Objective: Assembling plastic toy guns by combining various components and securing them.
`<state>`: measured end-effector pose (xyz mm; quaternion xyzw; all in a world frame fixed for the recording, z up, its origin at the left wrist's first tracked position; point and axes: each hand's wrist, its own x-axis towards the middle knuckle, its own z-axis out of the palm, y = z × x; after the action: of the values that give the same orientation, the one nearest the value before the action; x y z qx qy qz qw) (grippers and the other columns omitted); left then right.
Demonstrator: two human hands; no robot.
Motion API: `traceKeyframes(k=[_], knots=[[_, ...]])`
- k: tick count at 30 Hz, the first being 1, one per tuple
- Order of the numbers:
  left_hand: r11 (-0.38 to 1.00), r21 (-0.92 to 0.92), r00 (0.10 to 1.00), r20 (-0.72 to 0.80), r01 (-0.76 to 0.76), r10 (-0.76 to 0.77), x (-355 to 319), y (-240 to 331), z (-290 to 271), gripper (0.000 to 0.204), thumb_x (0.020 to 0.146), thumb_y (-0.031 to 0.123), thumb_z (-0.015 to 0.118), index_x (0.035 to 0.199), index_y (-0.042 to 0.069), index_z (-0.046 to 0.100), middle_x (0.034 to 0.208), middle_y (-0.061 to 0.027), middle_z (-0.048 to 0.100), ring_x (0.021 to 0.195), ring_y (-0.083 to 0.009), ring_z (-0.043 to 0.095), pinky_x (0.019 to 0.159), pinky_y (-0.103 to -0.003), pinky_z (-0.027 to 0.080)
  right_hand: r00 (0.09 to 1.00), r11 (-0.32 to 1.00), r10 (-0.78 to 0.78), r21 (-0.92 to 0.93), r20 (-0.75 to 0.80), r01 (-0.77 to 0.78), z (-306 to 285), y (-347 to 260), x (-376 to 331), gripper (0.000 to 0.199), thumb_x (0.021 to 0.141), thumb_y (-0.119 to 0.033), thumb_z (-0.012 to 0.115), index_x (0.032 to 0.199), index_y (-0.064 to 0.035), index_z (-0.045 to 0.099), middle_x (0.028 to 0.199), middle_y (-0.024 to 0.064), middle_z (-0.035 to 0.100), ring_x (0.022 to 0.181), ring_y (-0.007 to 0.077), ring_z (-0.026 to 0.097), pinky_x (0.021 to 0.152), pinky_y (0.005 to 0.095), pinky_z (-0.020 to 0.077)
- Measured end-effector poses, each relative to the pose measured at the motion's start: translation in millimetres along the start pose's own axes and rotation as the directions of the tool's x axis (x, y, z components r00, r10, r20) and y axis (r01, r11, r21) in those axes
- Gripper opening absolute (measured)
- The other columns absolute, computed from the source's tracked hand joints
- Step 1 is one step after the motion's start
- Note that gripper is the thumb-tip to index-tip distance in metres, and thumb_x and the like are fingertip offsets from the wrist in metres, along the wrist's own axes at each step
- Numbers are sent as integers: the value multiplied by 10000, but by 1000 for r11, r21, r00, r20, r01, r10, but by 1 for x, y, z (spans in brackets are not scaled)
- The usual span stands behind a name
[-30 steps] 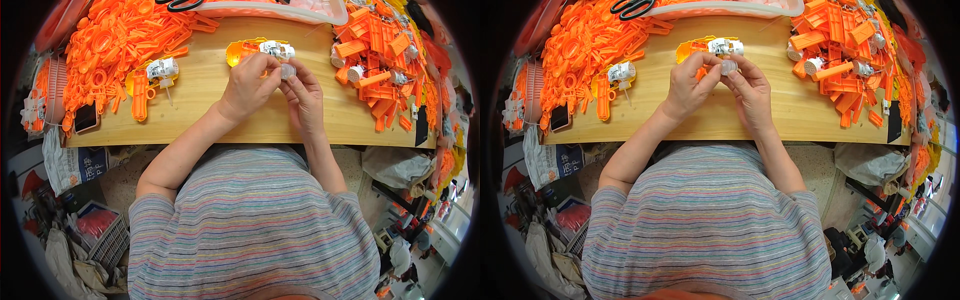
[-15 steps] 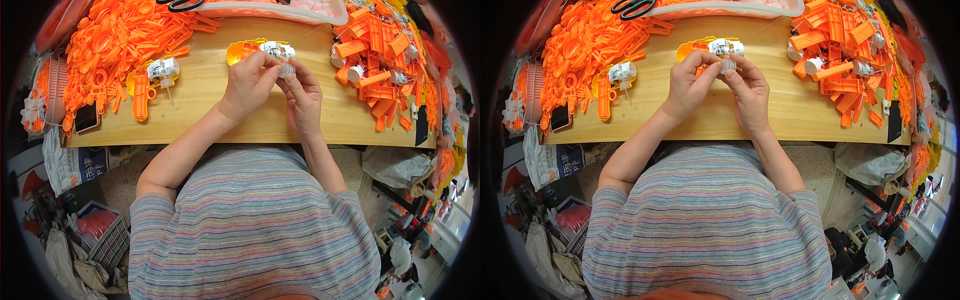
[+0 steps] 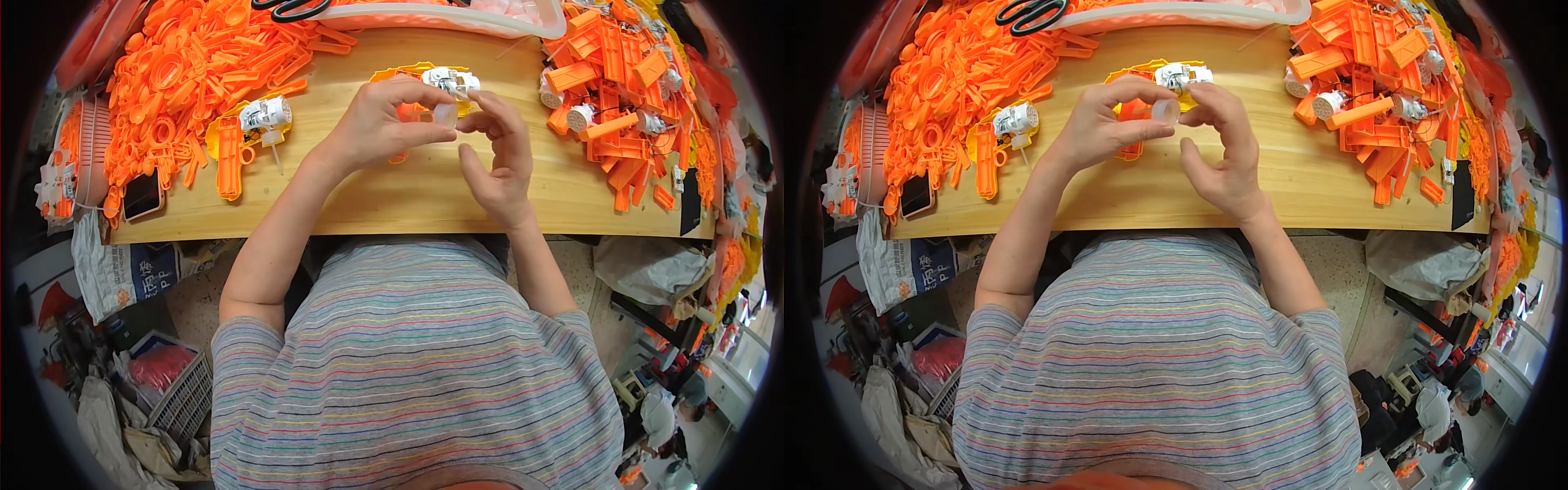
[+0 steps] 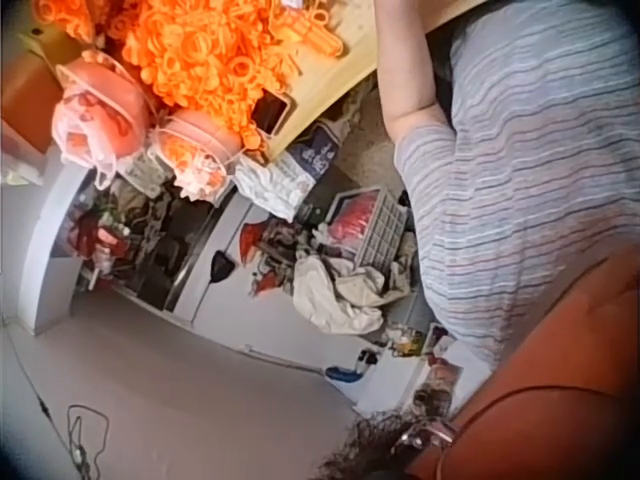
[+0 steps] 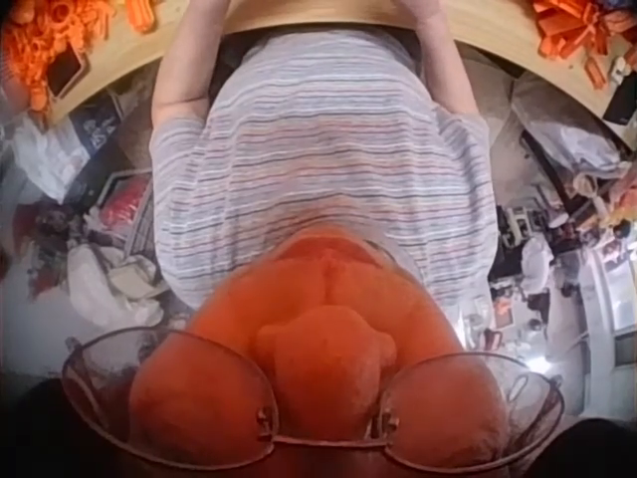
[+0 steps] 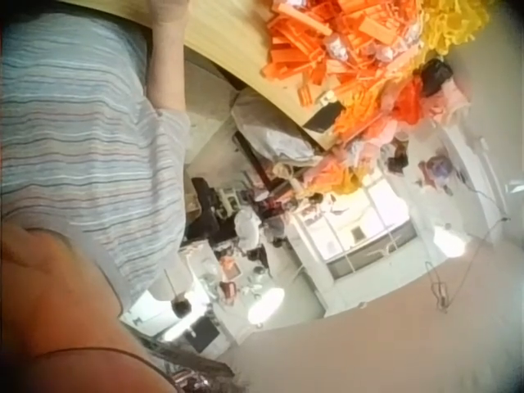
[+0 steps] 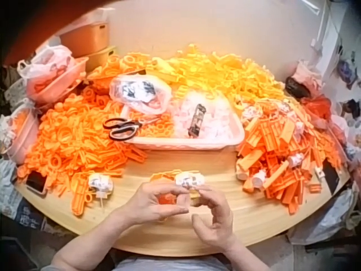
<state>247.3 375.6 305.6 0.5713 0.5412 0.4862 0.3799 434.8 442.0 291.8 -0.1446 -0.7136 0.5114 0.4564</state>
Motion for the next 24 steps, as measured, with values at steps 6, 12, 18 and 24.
traceKeyframes(k=[6,12,18,24], knots=[[753,522,891,30,-400,452,-4,1,5,351,693,157,830,1007,63,704,925,-54,684,940,-237,634,916,-399,453,926,935,355,-56,129,-351,-9,7,-4,96,912,-28,635,981,30,668,1008,65,621,880,100,591,758,232,477],[635,626,844,70,-453,532,-11,-1,15,344,650,186,841,938,59,701,880,-53,673,907,-227,634,897,-401,457,813,798,556,164,172,-580,-9,9,-7,47,892,-19,655,906,9,691,873,34,664,801,85,609,729,233,490],[638,626,831,30,-448,555,-8,-7,20,345,650,197,840,942,71,707,894,-54,672,904,-226,632,886,-391,457,829,798,555,236,74,-555,-1,17,-13,35,878,5,633,865,3,665,866,29,663,786,80,606,713,229,487],[612,666,821,2,-426,570,10,-19,3,341,679,267,826,981,145,726,1014,-51,662,1023,-249,588,919,-407,417,871,861,487,202,-64,-467,-10,13,-8,53,871,16,612,821,-1,616,817,6,584,733,62,522,669,205,416]])
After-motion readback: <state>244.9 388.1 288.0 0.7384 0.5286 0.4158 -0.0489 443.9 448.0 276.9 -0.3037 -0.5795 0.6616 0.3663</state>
